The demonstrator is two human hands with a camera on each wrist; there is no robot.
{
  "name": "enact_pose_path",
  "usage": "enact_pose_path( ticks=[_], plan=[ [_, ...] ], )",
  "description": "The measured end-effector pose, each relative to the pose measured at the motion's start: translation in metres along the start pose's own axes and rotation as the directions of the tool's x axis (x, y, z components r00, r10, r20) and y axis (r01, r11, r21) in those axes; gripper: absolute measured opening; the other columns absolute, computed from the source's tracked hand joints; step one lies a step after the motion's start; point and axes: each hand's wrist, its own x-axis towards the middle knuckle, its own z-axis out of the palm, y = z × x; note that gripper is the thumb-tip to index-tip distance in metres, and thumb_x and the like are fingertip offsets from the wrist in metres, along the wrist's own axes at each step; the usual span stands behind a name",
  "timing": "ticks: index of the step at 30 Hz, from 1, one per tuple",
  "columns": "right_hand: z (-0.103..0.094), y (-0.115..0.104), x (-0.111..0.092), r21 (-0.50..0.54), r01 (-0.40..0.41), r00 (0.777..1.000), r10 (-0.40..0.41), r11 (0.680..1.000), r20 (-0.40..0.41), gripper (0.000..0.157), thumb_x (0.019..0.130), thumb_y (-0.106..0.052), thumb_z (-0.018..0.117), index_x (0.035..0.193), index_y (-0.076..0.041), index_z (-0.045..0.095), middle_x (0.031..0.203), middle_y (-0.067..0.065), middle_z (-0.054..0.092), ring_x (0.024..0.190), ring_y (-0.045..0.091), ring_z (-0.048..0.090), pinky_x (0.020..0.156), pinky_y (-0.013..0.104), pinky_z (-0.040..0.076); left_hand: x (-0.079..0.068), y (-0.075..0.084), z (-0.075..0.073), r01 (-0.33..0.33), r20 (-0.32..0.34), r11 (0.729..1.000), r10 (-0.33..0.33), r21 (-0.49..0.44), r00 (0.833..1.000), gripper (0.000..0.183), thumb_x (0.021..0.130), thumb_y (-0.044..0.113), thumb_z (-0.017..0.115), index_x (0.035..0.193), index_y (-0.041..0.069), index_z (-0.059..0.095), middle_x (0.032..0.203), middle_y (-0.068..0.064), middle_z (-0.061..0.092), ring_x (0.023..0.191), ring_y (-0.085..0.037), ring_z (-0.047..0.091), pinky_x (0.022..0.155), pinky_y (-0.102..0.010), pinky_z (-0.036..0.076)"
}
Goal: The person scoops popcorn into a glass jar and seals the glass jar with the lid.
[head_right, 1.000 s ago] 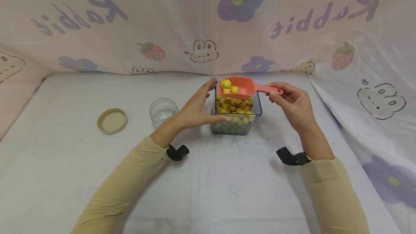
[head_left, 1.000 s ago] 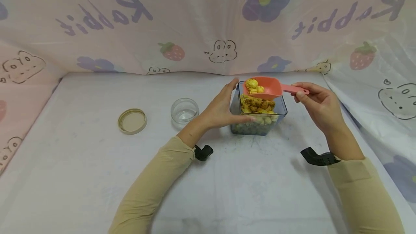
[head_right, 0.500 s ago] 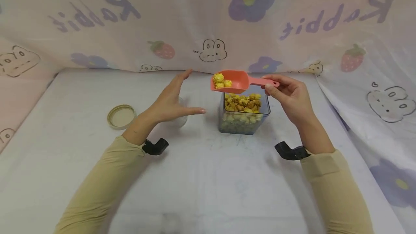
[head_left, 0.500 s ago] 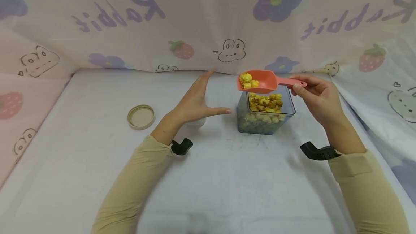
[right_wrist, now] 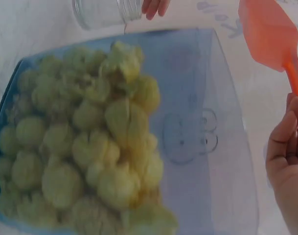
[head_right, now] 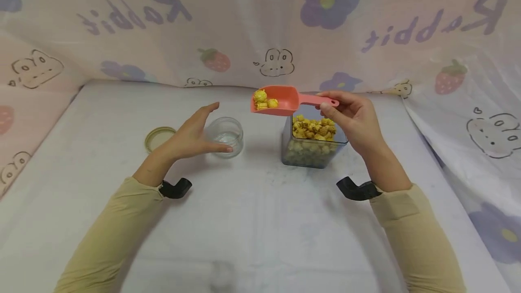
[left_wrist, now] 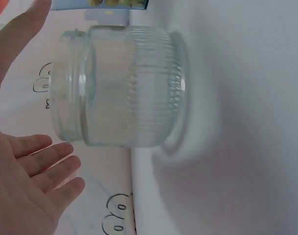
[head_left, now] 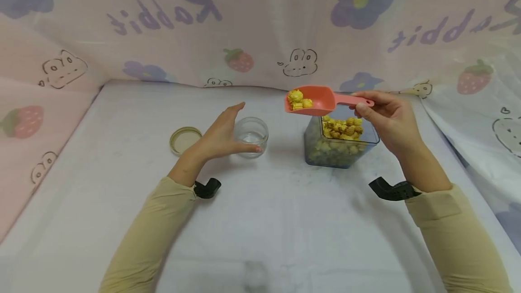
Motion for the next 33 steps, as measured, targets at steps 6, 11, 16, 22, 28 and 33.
enact_pose_path(
  ticks=[6,11,16,22,28,33],
  plan=[
    [0.014,0.003,0.006,-0.06,-0.049,0.998,0.051,0.997,0.022,0.022,0.091,0.01,0.055,0.106,0.003,0.07,0.087,0.003,0.067,0.074,0.011,0.062,0.07,0.018,0.052,-0.002,-0.01,0.004,-0.019,-0.005,0.998,0.019,-0.053,1.0,0.112,0.066,0.042,0.086,0.15,0.004,0.023,0.153,-0.014,0.03,0.143,-0.027,0.027,0.117,-0.043,0.025],
    [0.023,0.007,0.008,-0.084,-0.078,0.996,0.082,0.993,0.041,0.021,0.091,0.008,0.056,0.104,0.001,0.07,0.086,0.002,0.068,0.073,0.011,0.061,0.065,0.017,0.051,0.0,-0.014,0.008,-0.019,0.011,0.996,0.02,-0.083,1.0,0.107,0.067,0.039,0.087,0.147,0.0,0.028,0.15,-0.015,0.036,0.14,-0.028,0.032,0.116,-0.043,0.027],
    [0.031,0.011,0.009,-0.126,-0.101,0.993,0.108,0.987,0.053,0.02,0.091,0.006,0.058,0.105,-0.002,0.071,0.087,0.001,0.065,0.073,0.01,0.059,0.067,0.015,0.052,0.004,-0.017,0.011,-0.02,0.02,0.997,0.021,-0.08,1.0,0.101,0.069,0.037,0.086,0.144,-0.001,0.032,0.147,-0.015,0.04,0.137,-0.028,0.036,0.114,-0.043,0.03],
    [0.036,0.013,0.011,-0.197,-0.149,0.986,0.162,0.969,0.052,0.019,0.091,0.0,0.061,0.106,-0.006,0.071,0.086,-0.002,0.059,0.073,0.01,0.054,0.064,0.013,0.05,0.005,-0.018,0.011,-0.022,0.015,0.997,0.023,-0.073,1.0,0.098,0.069,0.037,0.086,0.143,-0.001,0.034,0.146,-0.016,0.042,0.136,-0.029,0.038,0.114,-0.044,0.03],
    [0.04,0.014,0.013,-0.255,-0.159,0.982,0.18,0.954,0.061,0.018,0.091,-0.005,0.064,0.107,-0.007,0.071,0.086,-0.001,0.055,0.073,0.012,0.051,0.06,0.015,0.046,0.007,-0.02,0.012,-0.029,0.01,0.996,0.03,-0.086,0.999,0.094,0.069,0.036,0.086,0.141,-0.001,0.038,0.142,-0.016,0.045,0.133,-0.029,0.041,0.112,-0.044,0.033],
    [0.042,0.016,0.016,-0.339,-0.173,0.978,0.203,0.925,0.055,0.018,0.091,-0.007,0.064,0.108,-0.008,0.071,0.086,-0.001,0.054,0.072,0.011,0.052,0.059,0.016,0.046,0.008,-0.021,0.012,-0.034,0.014,0.996,0.035,-0.082,0.999,0.09,0.069,0.036,0.086,0.138,0.0,0.041,0.139,-0.014,0.048,0.128,-0.028,0.045,0.109,-0.044,0.037]
  ],
)
